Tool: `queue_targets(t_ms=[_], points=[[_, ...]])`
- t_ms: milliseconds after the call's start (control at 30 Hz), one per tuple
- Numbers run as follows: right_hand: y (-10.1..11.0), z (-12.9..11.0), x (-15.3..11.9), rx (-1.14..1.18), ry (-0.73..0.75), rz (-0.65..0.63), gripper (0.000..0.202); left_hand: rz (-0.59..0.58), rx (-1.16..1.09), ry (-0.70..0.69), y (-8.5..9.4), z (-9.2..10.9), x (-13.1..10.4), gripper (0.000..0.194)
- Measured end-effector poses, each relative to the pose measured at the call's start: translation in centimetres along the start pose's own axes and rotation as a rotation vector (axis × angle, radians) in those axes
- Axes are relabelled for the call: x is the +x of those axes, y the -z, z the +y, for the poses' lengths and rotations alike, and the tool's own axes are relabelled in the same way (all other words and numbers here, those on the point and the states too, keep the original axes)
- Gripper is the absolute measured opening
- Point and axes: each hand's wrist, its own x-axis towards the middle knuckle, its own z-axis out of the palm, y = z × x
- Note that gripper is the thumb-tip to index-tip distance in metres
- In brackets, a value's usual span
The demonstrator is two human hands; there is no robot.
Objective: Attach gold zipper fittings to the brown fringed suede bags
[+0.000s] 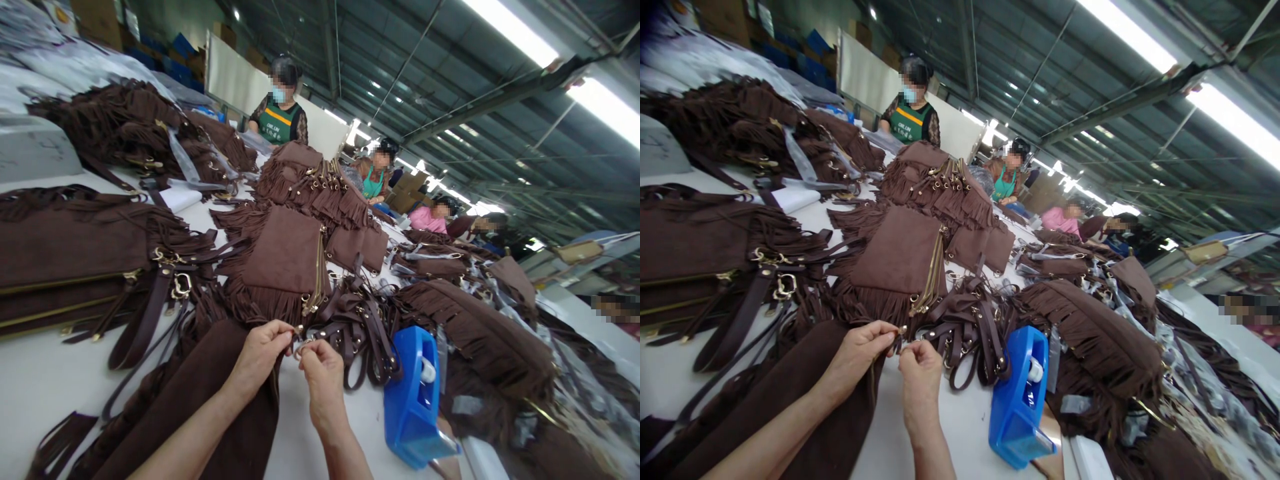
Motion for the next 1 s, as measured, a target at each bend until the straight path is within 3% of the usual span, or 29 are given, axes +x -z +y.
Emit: queue_targets(t_ms=[267,367,467,567,700,800,867,900,1000], points=[[0.0,-1.9,1.0,0.191,-0.024,-0.055,0.019,0.004,0.166,-0.127,-0.4,-1.0,-0.3,0.024],[0.7,-2.9,1.8,0.223,-0.039,-0.002,0.022,-0.005,0.185,-0.144,-0.4,-1.2,-0.3,0.022],[2.2,-2.7,1.5,0.149,-0.063,0.025,0.019,-0.016,0.161,-0.127,-0.3,-1.0,-0.3,0.023],[4.4,-1.4,-0.3,-0.073,-0.094,-0.045,0.015,0.019,0.124,-0.130,-0.2,-0.7,-0.3,0.024],[7.7,0.9,-3.3,-0.537,0.103,-0.068,0.005,0.172,0.072,-0.133,0.3,-0.4,-0.5,0.025],[8.8,1.6,-4.2,-0.698,0.158,-0.030,0.019,0.394,0.026,-0.107,1.6,-0.1,-0.3,0.030],[8.2,1.4,-3.9,-0.832,0.188,-0.002,0.018,0.564,-0.002,-0.086,2.5,0.1,-0.1,0.032],[7.6,1.3,-3.4,-0.908,0.271,0.001,0.020,0.620,0.003,-0.080,2.8,0.2,0.1,0.033],[5.1,1.2,-0.8,-1.152,0.659,0.012,0.029,0.601,0.105,-0.094,3.1,-0.2,0.6,0.034]])
